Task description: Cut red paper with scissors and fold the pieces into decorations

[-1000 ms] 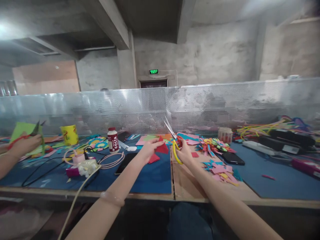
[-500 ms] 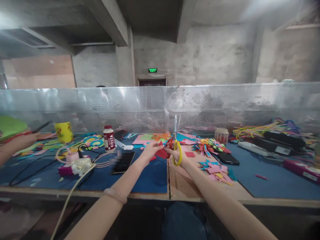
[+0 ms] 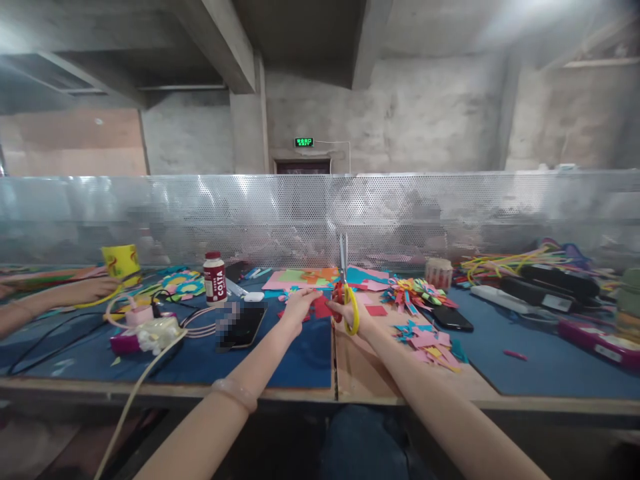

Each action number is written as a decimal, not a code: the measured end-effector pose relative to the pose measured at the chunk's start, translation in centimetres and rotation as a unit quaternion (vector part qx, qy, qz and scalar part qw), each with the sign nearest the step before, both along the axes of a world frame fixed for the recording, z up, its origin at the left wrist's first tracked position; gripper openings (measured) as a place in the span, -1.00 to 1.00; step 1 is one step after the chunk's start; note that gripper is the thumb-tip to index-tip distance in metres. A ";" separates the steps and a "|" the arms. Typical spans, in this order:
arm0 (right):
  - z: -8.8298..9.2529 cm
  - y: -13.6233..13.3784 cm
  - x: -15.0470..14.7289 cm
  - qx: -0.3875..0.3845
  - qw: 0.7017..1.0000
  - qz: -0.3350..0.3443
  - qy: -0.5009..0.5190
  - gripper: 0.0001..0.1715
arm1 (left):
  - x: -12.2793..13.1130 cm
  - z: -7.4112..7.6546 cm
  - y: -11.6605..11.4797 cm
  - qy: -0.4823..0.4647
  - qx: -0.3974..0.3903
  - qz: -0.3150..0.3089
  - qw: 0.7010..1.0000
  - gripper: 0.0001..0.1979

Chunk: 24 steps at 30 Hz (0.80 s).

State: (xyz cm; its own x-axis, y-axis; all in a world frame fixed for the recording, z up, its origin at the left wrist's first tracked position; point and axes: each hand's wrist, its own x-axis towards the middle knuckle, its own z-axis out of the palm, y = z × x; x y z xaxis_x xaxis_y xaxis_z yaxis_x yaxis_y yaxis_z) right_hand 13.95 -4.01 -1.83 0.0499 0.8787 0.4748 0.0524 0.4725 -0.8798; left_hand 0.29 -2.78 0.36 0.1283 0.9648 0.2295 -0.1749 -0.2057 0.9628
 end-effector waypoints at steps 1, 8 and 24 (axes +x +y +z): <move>0.1 0.0 0.1 -0.001 1.000 0.001 0.020 -0.58 | -0.3 0.1 0.1 0.012 0.001 -0.004 1.000 -0.82; 0.3 0.3 0.8 0.017 0.997 0.020 0.067 -0.59 | -2.2 1.6 0.0 0.169 -0.003 -0.105 0.980 -0.80; 1.0 -1.9 0.8 -0.084 0.994 -0.034 -0.065 -0.68 | -3.8 1.3 1.7 0.089 0.025 -0.045 0.995 -0.72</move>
State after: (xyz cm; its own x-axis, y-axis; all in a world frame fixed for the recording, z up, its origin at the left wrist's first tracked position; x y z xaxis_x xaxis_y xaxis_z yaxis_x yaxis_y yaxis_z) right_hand 14.77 -5.87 -0.88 0.0608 0.9424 0.3288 0.1973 0.3116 -0.9295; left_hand -3.54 -1.07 1.64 0.2566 0.9353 0.2436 -0.0232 -0.2460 0.9690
